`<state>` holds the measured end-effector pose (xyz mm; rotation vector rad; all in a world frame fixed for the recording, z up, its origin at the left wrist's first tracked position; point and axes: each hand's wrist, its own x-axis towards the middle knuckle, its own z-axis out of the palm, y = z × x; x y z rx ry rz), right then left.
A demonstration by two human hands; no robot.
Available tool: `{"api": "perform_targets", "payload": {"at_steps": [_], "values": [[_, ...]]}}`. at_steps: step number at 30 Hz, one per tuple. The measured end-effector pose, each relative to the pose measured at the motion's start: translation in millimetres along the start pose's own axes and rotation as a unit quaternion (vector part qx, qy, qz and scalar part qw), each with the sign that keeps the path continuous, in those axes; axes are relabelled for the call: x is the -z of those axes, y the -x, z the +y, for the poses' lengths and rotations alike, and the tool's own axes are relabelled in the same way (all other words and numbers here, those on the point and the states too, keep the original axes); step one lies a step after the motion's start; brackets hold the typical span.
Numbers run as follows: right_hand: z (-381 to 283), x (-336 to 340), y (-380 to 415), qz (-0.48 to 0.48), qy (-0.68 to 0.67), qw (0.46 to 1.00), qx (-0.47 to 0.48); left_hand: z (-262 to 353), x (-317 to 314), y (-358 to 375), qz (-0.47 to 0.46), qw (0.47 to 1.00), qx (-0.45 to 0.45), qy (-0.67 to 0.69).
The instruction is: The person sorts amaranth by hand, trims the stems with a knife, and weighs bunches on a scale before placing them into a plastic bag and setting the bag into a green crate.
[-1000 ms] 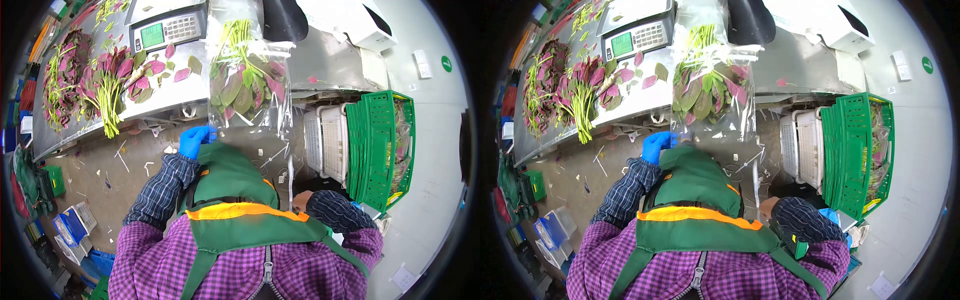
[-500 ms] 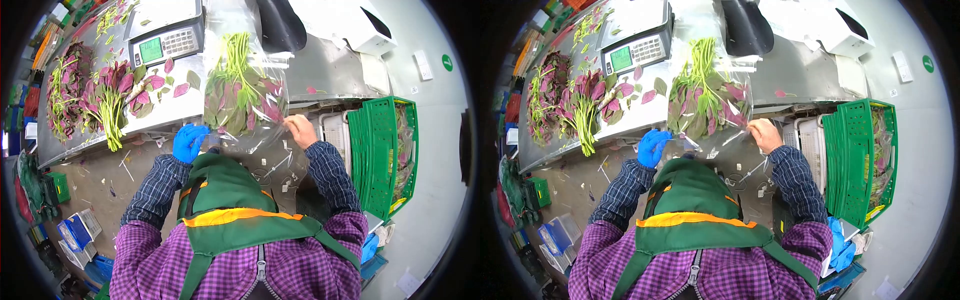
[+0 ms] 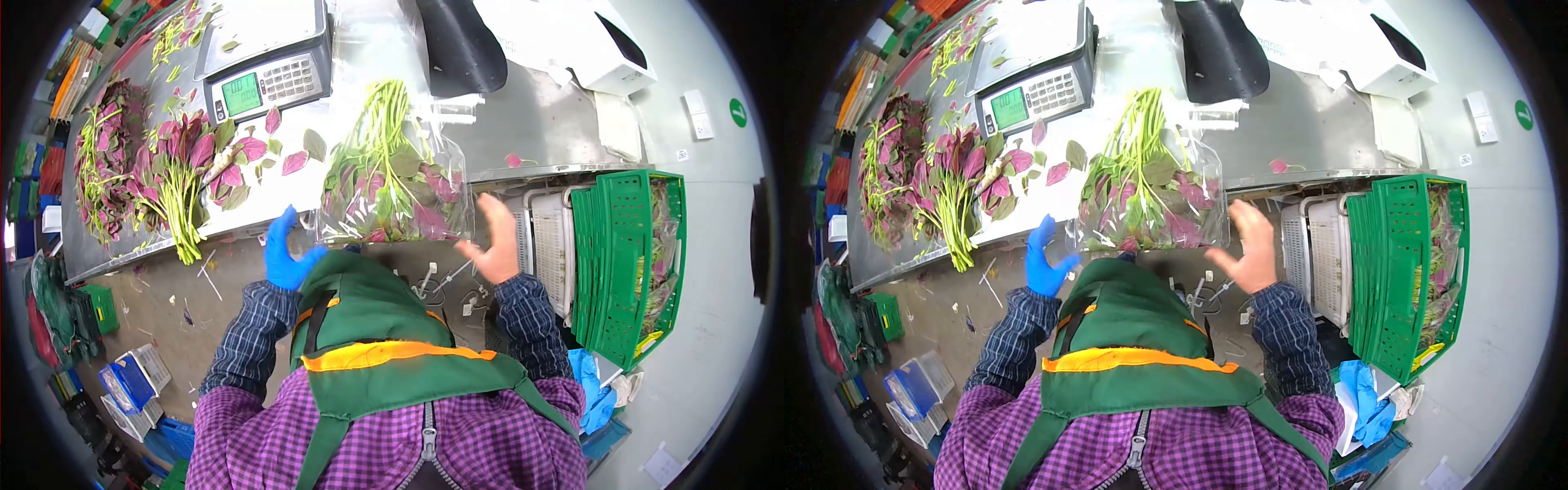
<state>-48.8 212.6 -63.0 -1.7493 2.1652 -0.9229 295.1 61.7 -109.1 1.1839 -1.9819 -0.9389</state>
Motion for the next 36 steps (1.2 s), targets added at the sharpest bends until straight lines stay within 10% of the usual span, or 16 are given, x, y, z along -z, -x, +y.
{"api": "perform_targets", "payload": {"at_steps": [2, 7, 9, 11, 13, 14, 15, 16, 18, 24, 28, 36], "values": [[-3.3, -11.5, -1.0, -0.103, 0.091, 0.987, 0.081, -1.6, -2.4, -8.4, -0.053, 0.993, -0.080, -0.074], [5.6, -1.9, -52.2, -0.020, 0.026, 0.992, 0.126, 4.5, 19.6, -84.9, -0.167, 0.920, -0.324, -0.143], [-25.9, 34.2, -99.5, 0.092, -0.099, 0.990, 0.035, 63.5, 44.8, -139.4, -0.130, 0.971, -0.109, 0.166], [-52.5, 71.6, -153.7, 0.134, -0.258, 0.953, -0.086, 111.0, 73.5, -206.9, -0.075, 0.954, -0.187, 0.220], [-67.9, 90.5, -207.6, 0.152, -0.386, 0.906, -0.081, 116.1, 67.4, -241.6, -0.189, 0.929, 0.186, 0.259], [-70.6, 92.3, -226.3, 0.153, -0.447, 0.876, -0.099, 136.9, 53.3, -240.0, -0.193, 0.969, 0.105, 0.117], [-62.3, 93.7, -241.2, 0.166, -0.443, 0.876, -0.093, 30.4, 26.4, -264.2, -0.408, 0.833, 0.110, 0.356], [-47.1, 90.0, -251.7, 0.138, -0.502, 0.841, -0.150, 80.4, 9.5, -239.5, -0.274, 0.809, 0.197, 0.481], [-39.4, 91.9, -248.5, 0.158, -0.558, 0.787, -0.210, 102.4, -18.3, -236.0, -0.287, 0.713, 0.291, 0.571], [-44.2, 81.1, -121.4, 0.314, -0.290, 0.886, -0.179, 117.8, -78.4, -239.4, -0.303, 0.657, 0.321, 0.611], [-104.1, 51.8, -57.5, 0.174, -0.020, 0.970, -0.168, 154.8, -129.3, -223.7, -0.288, 0.684, 0.295, 0.602], [-14.3, 72.4, -7.4, 0.268, 0.090, 0.913, -0.295, 279.7, -231.9, -151.7, -0.397, 0.605, 0.339, 0.601]]}}
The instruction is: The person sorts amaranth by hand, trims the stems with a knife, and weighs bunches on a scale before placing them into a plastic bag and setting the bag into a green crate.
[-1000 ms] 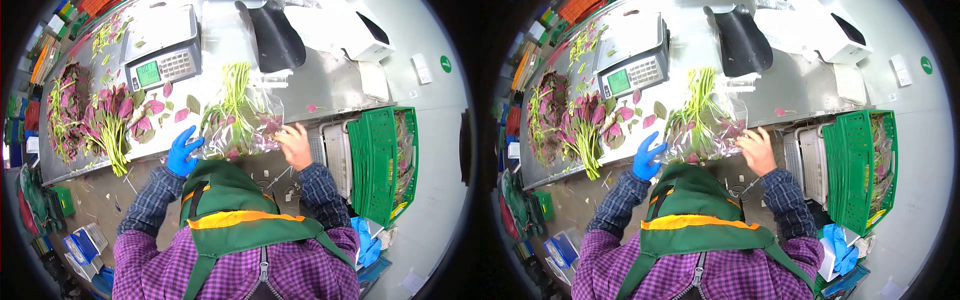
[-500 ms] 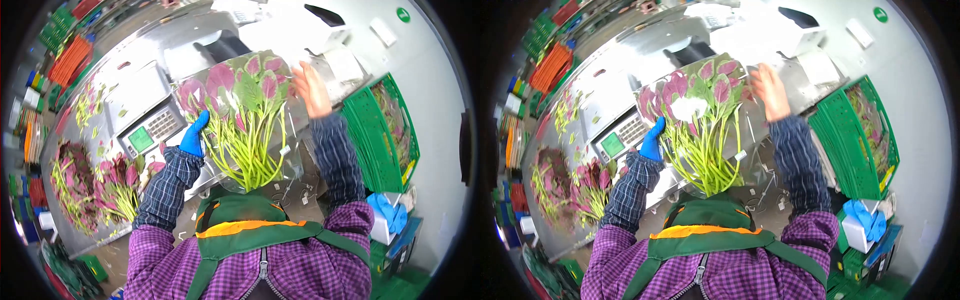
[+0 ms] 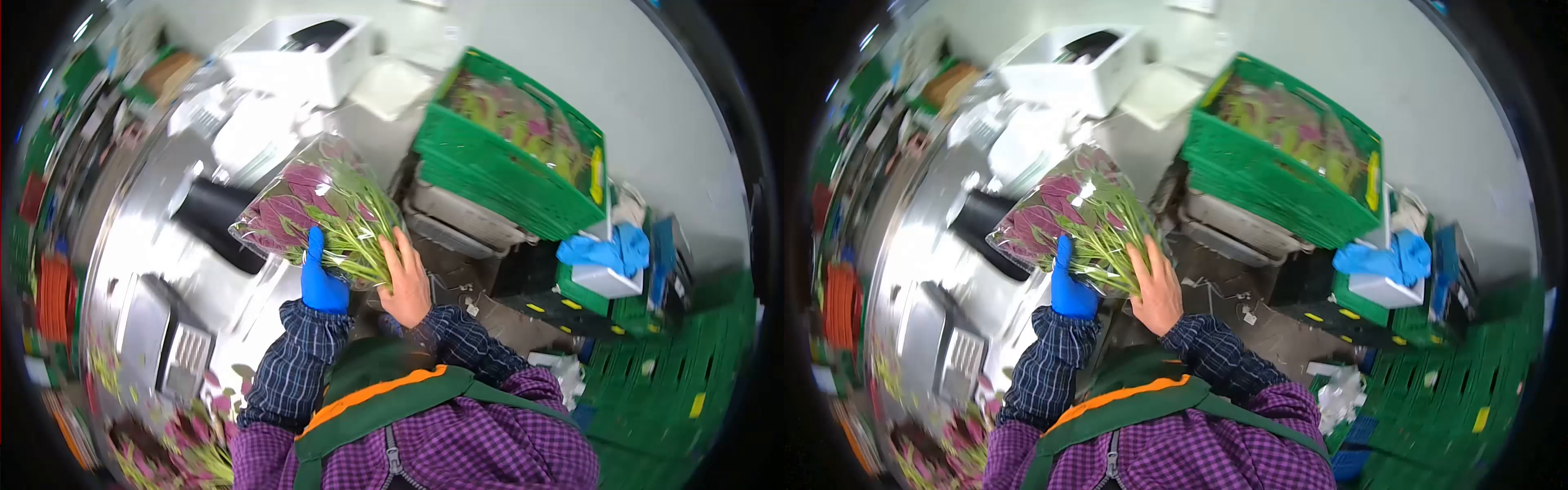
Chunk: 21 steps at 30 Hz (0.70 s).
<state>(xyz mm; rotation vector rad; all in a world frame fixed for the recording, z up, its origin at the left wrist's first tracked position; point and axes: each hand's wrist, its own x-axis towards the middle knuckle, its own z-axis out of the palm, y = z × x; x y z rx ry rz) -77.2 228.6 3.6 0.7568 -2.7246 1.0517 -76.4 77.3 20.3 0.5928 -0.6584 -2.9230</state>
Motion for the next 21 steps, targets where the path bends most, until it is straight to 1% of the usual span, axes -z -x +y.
{"api": "perform_targets", "payload": {"at_steps": [1, 2, 3, 4, 5, 6, 7, 8, 9, 11, 12, 13, 14, 16, 17, 18, 19, 20, 21], "values": [[14.5, 15.9, -6.7, 0.031, -0.018, 0.999, 0.000, -12.1, -23.1, -4.5, -0.006, 1.000, -0.005, -0.027], [27.8, 34.8, -13.1, 0.076, 0.002, 0.997, -0.001, -23.1, -37.6, -15.2, -0.021, 0.999, 0.009, -0.036], [38.5, 57.4, -20.4, 0.117, 0.022, 0.993, 0.001, -31.5, -49.4, -25.2, -0.111, 0.989, -0.005, -0.102], [52.8, 79.9, -27.8, 0.181, 0.044, 0.983, 0.009, -39.8, -59.0, -32.5, -0.197, 0.966, -0.022, -0.164], [65.0, 107.3, -37.9, 0.224, 0.060, 0.973, 0.010, -48.2, -69.9, -34.5, -0.202, 0.965, -0.015, -0.165], [81.8, 134.5, -50.4, 0.263, 0.080, 0.961, 0.040, -55.2, -81.9, -33.8, -0.220, 0.950, -0.018, -0.222], [89.2, 161.6, -61.3, 0.278, 0.109, 0.954, 0.026, -58.7, -90.3, -34.6, -0.236, 0.931, -0.022, -0.277], [101.7, 184.6, -73.5, 0.290, 0.156, 0.943, 0.042, -65.5, -78.8, -38.9, -0.213, 0.940, 0.042, -0.265], [116.0, 202.1, -86.5, 0.292, 0.210, 0.933, 0.020, -74.3, -61.8, -42.7, -0.216, 0.939, 0.044, -0.265], [149.0, 228.4, -120.8, 0.301, 0.297, 0.906, -0.006, -89.9, -23.5, -43.8, -0.143, 0.938, 0.143, -0.280], [170.2, 235.5, -144.3, 0.311, 0.328, 0.892, -0.011, -94.1, -12.2, -40.1, -0.108, 0.935, 0.165, -0.295], [191.3, 237.5, -171.1, 0.294, 0.347, 0.889, -0.051, -97.8, -2.4, -37.0, -0.073, 0.930, 0.186, -0.308], [213.0, 237.3, -198.2, 0.276, 0.364, 0.885, -0.090, -102.8, 8.1, -35.3, -0.071, 0.931, 0.183, -0.308], [241.6, 221.1, -255.3, 0.170, 0.383, 0.880, -0.224, -111.7, 28.7, -33.7, -0.059, 0.934, 0.178, -0.304], [260.9, 206.5, -280.9, 0.117, 0.329, 0.905, -0.243, -112.8, 38.7, -33.8, -0.057, 0.934, 0.175, -0.306], [260.3, 192.9, -292.6, 0.056, 0.238, 0.938, -0.244, -111.8, 49.1, -33.6, -0.038, 0.937, 0.170, -0.302], [262.3, 167.6, -297.1, 0.075, 0.302, 0.929, -0.200, -109.1, 57.9, -31.7, -0.019, 0.940, 0.165, -0.297], [246.7, 150.9, -292.2, 0.083, 0.293, 0.936, -0.177, -103.9, 65.8, -28.6, 0.007, 0.945, 0.160, -0.286], [246.7, 138.0, -286.6, 0.077, 0.291, 0.938, -0.171, -97.3, 77.9, -25.1, 0.014, 0.946, 0.157, -0.283]]}}
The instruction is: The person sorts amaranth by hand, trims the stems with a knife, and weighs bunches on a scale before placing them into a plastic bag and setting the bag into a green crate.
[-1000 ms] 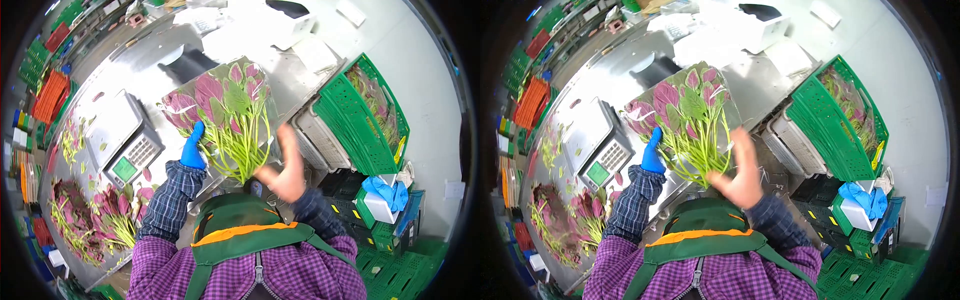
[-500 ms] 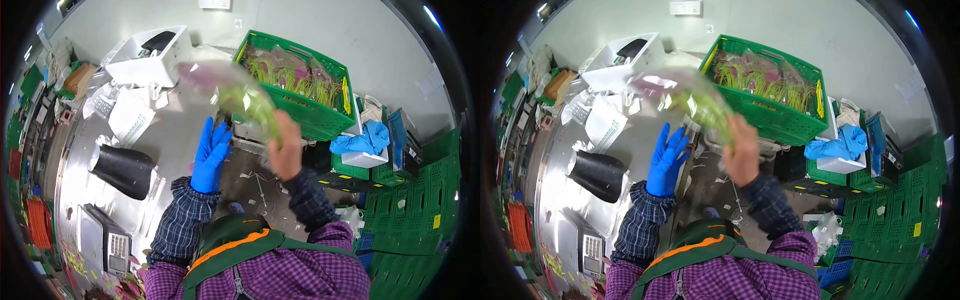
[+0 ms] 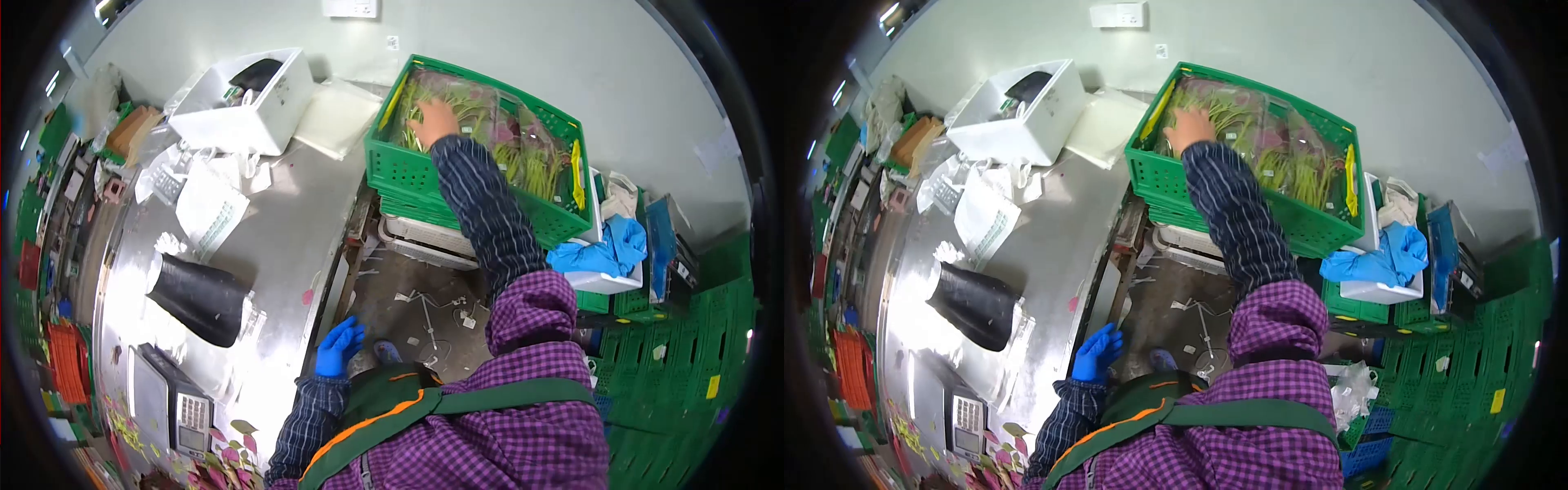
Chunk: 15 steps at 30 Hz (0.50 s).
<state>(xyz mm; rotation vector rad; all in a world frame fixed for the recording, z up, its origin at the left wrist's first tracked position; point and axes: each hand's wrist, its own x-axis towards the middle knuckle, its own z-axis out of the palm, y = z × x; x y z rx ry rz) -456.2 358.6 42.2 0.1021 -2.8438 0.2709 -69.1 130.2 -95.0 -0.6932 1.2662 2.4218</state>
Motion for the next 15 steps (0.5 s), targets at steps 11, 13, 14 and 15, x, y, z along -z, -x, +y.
{"api": "perform_targets", "payload": {"at_steps": [11, 13, 14, 15], "values": [[-185.8, -69.9, 205.5, -0.185, -0.491, 0.787, 0.325, -68.4, 110.2, 163.4, 0.481, 0.859, -0.171, 0.039], [-215.9, -78.6, 239.6, -0.278, -0.508, 0.744, 0.333, -101.0, 136.6, 209.8, 0.598, 0.768, -0.227, 0.017], [-230.8, -79.0, 263.4, -0.328, -0.497, 0.733, 0.328, -105.7, 137.6, 236.4, 0.649, 0.713, -0.254, 0.079], [-243.7, -64.1, 285.7, -0.380, -0.489, 0.714, 0.327, -119.4, 140.6, 265.0, 0.721, 0.636, -0.272, 0.034]]}}
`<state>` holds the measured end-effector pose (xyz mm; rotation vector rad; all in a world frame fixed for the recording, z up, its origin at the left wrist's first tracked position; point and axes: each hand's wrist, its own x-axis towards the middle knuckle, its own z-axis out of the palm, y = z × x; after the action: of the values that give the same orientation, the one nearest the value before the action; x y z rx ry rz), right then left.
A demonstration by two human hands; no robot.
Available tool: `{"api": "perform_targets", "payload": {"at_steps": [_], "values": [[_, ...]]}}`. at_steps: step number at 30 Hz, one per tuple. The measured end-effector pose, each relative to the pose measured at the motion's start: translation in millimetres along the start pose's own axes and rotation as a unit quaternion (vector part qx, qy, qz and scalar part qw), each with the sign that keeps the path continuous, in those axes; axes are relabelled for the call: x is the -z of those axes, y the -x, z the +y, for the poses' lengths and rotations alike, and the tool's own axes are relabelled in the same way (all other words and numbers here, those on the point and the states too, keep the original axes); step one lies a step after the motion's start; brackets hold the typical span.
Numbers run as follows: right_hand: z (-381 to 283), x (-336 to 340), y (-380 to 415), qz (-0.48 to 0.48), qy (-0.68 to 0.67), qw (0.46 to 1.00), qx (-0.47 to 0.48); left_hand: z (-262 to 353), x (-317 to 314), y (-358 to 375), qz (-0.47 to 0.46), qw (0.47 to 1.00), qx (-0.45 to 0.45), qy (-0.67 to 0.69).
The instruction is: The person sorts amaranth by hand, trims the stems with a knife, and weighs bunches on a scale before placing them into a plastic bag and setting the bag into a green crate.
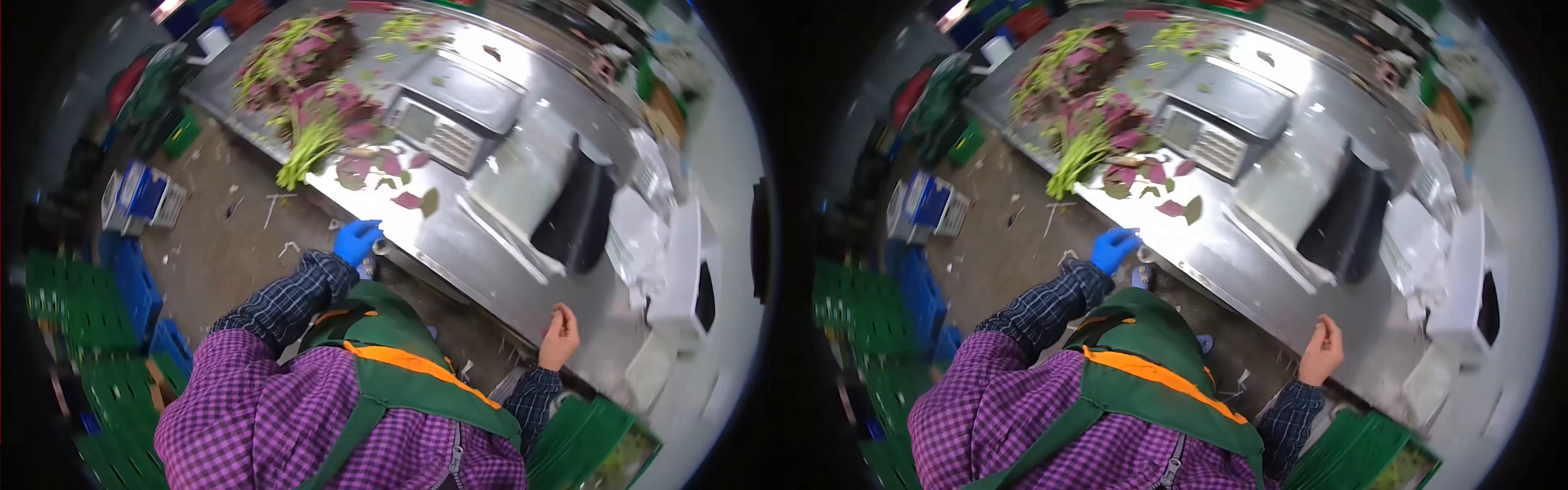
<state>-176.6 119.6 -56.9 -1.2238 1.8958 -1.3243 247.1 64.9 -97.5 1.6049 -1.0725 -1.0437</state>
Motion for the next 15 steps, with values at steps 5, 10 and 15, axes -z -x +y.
{"api": "perform_targets", "payload": {"at_steps": [5, 10, 15], "values": [[-58.4, -150.8, 10.2, -0.250, -0.104, 0.962, -0.024, -44.5, 139.1, -64.8, 0.194, 0.978, -0.081, -0.006], [-127.5, -357.4, 32.1, -0.451, -0.112, 0.885, 0.017, -67.0, 219.0, -145.7, 0.222, 0.968, -0.026, -0.113], [-130.6, -584.9, 39.8, -0.465, -0.066, 0.880, -0.076, -68.8, 244.8, -224.3, 0.045, 0.977, -0.021, -0.207]]}}
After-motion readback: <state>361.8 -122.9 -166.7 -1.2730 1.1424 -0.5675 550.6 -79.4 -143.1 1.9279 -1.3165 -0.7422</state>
